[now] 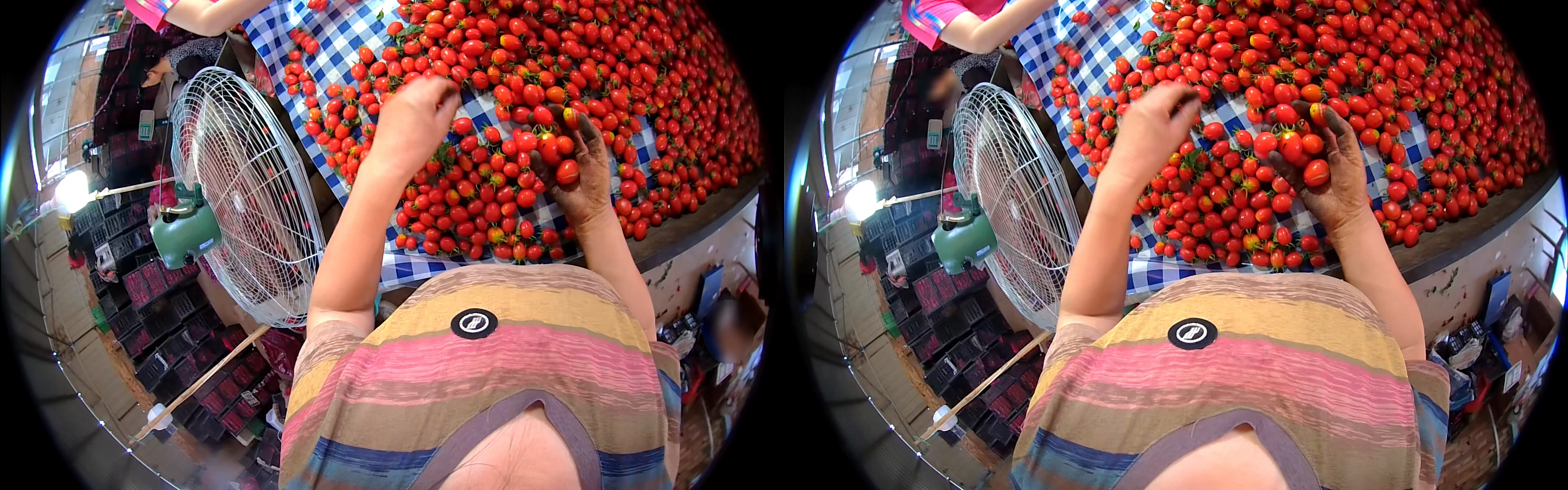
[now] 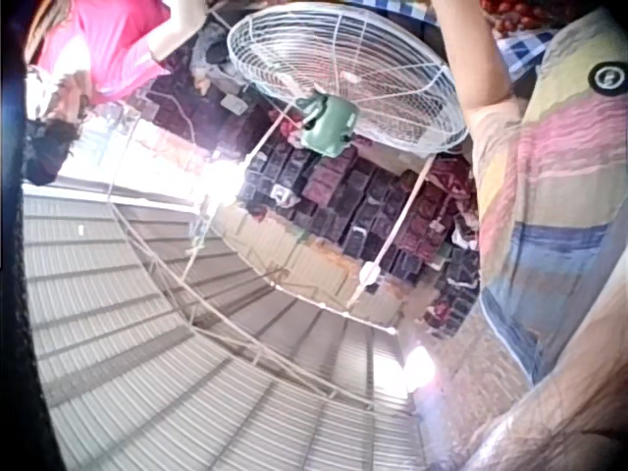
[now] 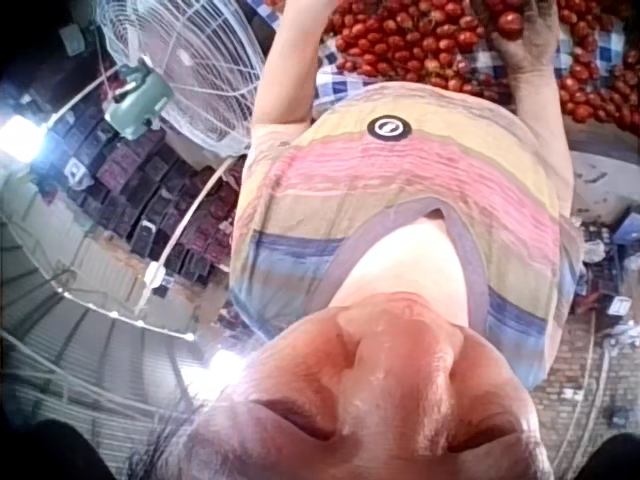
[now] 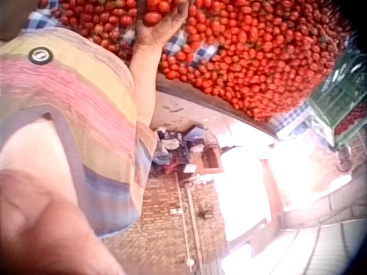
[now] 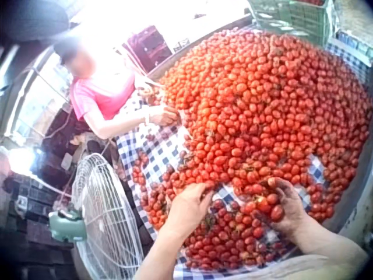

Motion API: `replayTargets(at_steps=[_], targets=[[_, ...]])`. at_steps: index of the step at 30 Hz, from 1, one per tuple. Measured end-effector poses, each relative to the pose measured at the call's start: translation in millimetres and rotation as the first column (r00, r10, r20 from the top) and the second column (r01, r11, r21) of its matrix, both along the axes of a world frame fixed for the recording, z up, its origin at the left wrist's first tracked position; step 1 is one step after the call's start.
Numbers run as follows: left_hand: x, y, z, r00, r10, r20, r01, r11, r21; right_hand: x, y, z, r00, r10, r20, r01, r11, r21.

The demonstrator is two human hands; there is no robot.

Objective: The person is sorting a large pile of strawberries on a checkered table by hand, gathering some fruit into their hands while moving others across the surface.

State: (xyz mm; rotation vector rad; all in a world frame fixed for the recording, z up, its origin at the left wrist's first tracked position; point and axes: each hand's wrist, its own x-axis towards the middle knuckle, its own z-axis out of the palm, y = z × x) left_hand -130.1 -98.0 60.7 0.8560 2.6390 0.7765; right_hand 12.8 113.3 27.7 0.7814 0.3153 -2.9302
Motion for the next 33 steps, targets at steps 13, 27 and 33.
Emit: replayTargets(at_steps=[13,27,33], targets=[[-14,-6,-18,0.994,-0.052,-0.092,0.045,0.996,-0.077,5,7,2,0.988,0.148,-0.048,-0.132,0.960,0.247],[-3,48,9,0.973,-0.190,0.129,0.140,0.937,0.319,-6,-7,-3,0.985,0.005,0.171,-0.010,0.999,0.032],[18,55,13,0.980,-0.190,0.055,0.146,0.881,0.450,-6,-6,0,0.993,-0.050,0.104,0.056,0.997,-0.057]])
